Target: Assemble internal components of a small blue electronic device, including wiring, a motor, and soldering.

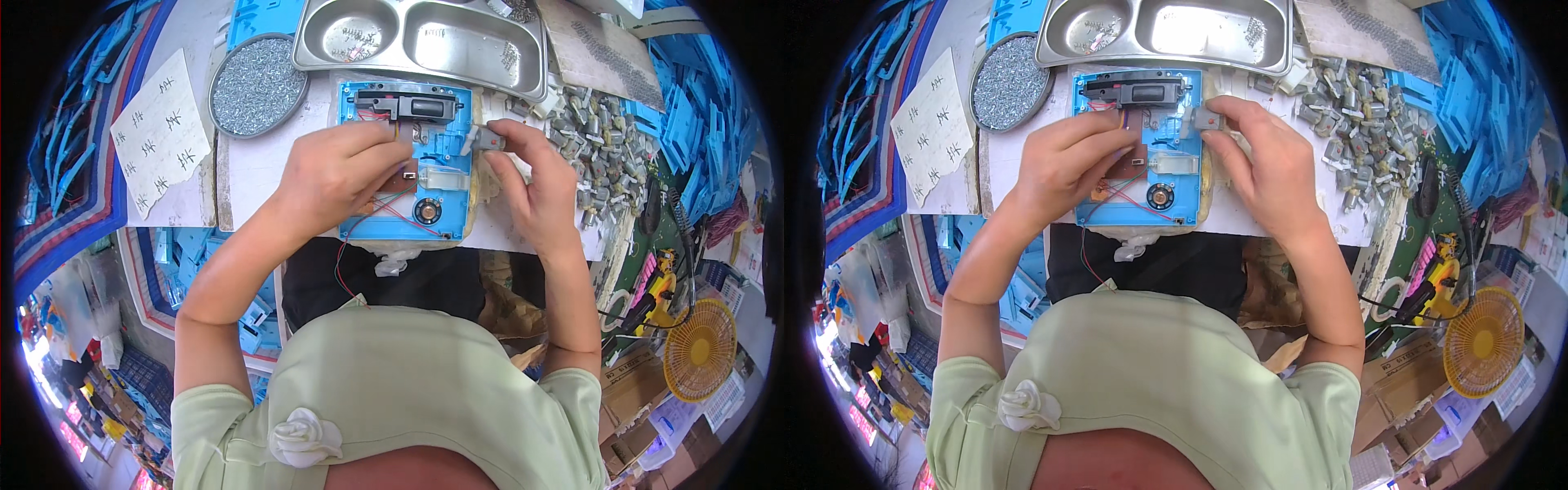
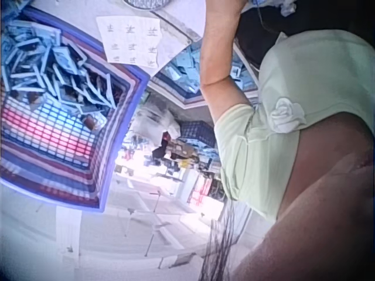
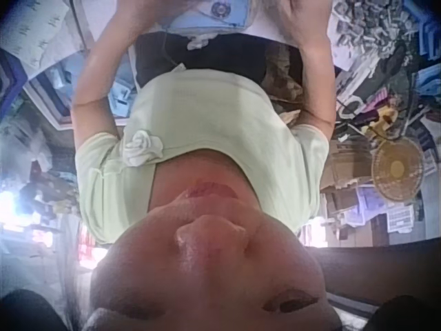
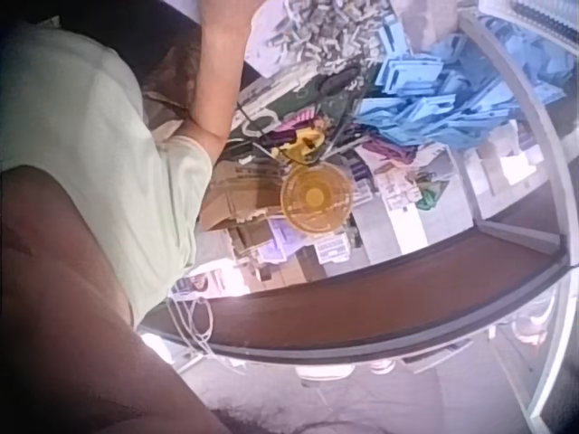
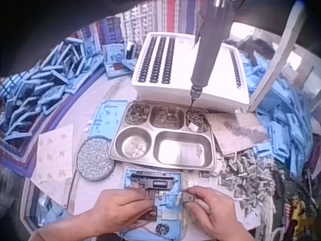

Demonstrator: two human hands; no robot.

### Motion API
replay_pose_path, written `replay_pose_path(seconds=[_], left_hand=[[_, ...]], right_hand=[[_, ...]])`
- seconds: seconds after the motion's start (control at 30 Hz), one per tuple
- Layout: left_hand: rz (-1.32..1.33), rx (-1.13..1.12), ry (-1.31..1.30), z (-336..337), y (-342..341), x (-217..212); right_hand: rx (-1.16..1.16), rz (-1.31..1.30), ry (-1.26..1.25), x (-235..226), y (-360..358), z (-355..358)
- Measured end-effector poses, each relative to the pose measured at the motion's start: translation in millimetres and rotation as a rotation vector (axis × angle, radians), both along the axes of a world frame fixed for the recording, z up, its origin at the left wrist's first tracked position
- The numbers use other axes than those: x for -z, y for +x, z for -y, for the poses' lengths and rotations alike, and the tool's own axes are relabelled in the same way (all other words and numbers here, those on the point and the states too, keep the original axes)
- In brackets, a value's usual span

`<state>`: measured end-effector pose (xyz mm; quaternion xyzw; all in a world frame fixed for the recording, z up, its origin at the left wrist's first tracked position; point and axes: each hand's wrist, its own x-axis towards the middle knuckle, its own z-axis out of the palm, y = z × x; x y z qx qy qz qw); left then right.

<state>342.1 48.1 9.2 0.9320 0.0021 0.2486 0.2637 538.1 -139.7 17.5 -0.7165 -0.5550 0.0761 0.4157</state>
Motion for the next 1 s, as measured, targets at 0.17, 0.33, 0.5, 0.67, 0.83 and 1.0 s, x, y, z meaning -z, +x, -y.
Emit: replay_pose_path(seconds=[0.17, 0.33, 0.5, 0.67, 0.83, 1.0], left_hand=[[0.048, -0.081, -0.071, 6.1, -20.0, 8.2], [0.066, -0.098, -0.068, 8.3, -22.2, 9.8], [0.088, -0.054, -0.062, 5.3, -21.1, 6.8], [0.122, -0.023, -0.036, 4.2, -18.6, 8.4], [0.104, 0.016, -0.049, 1.8, -19.5, 7.7], [0.131, -0.027, -0.102, 1.7, -19.5, 8.3]], right_hand=[[-0.066, 0.205, -0.052, 2.5, 0.5, -17.0], [-0.074, 0.191, -0.15, 2.5, -2.2, -20.6], [-0.071, 0.264, -0.205, -4.0, -3.7, -25.7], [-0.084, 0.335, -0.238, -16.7, 0.3, -27.8], [-0.173, 0.39, 0.02, -28.9, -14.0, -50.2], [-0.288, 0.398, 0.069, -17.5, -24.2, -76.9]])
